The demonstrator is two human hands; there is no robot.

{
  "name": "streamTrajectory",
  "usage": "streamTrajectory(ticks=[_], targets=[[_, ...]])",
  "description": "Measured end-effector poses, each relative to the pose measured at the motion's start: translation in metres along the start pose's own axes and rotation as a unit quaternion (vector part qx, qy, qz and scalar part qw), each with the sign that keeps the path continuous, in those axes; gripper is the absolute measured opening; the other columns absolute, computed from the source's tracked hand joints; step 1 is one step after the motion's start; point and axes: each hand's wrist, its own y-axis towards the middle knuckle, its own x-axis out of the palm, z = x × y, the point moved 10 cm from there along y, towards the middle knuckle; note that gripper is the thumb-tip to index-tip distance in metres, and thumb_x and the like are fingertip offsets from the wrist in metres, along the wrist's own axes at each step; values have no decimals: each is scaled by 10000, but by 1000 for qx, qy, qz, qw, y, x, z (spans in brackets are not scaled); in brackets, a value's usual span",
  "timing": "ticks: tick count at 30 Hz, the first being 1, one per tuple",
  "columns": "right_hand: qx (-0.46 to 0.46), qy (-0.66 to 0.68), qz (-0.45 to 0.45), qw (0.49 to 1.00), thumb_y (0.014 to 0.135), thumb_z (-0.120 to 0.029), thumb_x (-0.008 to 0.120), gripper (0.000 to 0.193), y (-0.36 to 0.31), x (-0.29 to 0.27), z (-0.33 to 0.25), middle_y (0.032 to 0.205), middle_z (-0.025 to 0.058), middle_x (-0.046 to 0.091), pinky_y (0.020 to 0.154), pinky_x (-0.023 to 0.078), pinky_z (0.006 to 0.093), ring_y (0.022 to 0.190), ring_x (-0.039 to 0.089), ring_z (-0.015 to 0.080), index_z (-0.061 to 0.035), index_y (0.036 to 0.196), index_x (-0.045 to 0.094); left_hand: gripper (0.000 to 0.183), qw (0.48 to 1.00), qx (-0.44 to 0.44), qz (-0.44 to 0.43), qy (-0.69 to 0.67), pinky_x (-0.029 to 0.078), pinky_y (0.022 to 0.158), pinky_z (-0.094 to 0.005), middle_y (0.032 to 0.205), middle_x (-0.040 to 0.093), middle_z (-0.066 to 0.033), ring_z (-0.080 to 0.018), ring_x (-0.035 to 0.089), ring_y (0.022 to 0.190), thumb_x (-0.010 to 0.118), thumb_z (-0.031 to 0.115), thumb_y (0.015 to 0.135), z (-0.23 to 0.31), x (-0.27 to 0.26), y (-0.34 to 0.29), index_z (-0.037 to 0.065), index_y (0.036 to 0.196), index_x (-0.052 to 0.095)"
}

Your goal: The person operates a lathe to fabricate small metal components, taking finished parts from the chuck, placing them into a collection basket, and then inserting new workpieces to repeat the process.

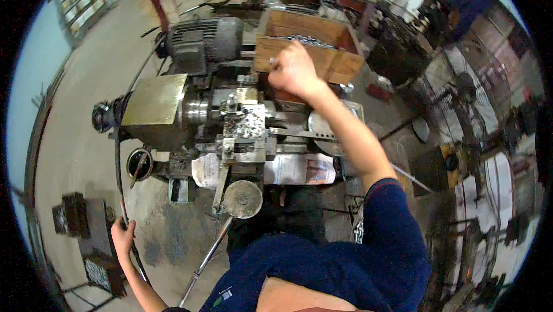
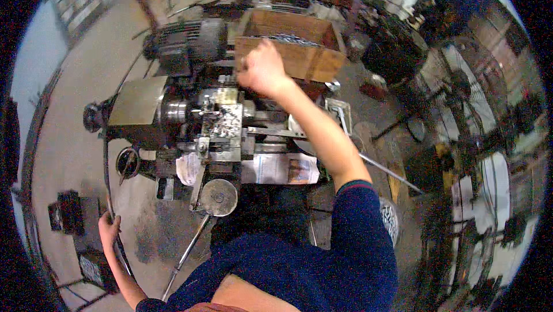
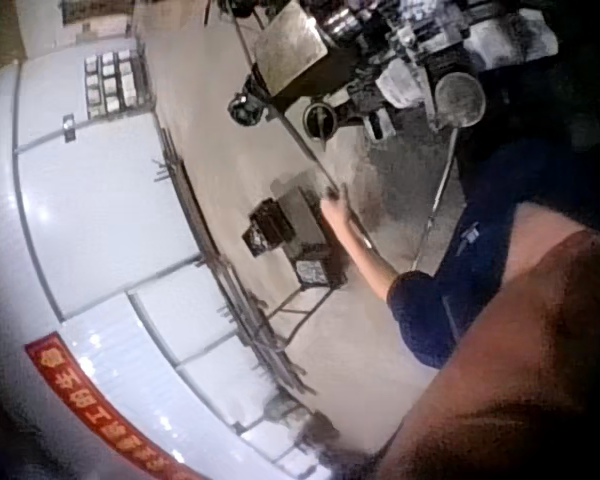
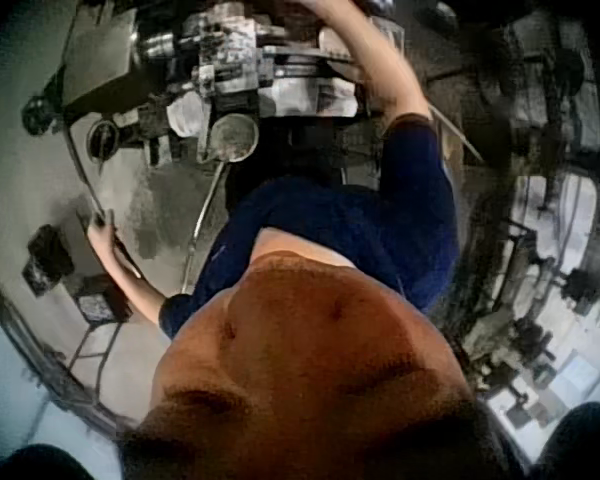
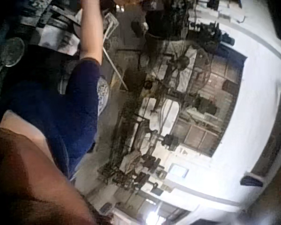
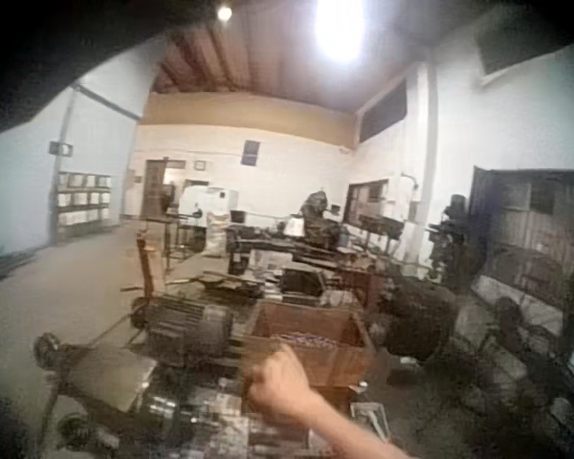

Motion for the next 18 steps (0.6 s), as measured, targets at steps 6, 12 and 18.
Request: streamTrajectory(ticks=[6, 12, 18], targets=[[131, -32, 104, 985, 594, -252, 644, 476, -63, -49, 94, 1224, 163, 477, 929, 379, 408, 1093, 466, 328, -107, 1047, 621, 222, 980, -5, -105, -168, 438, 516, -304, 634, 536, -58, -155, 540, 571, 570, 168, 843, 2, 40, 60, -36, 922, 530], [341, 54, 53, 937, 600, -175, 636, 411, -302, -80, 171, 1172, 147, 547, 881, 444, 335, 1035, 553, 292, -58, 994, 640, 478, 994, -19, -1, -103, 451, 743, -333, 945, 571, -140, -194, 542, 804, 615, 327, 816, -31, 18, 48, -82, 1053, 550], [655, -100, -157, 733, 605, -215, 596, 274, -657, -65, 181, 823, 171, 642, 755, 495, 374, 806, 619, 326, -57, 812, 681, 404, 980, -39, -56, -185, 366, 924, -477, 1186, 517, -147, -289, 513, 1029, 328, 335, 949, 165, 34, -70, 126, 1245, 508]])
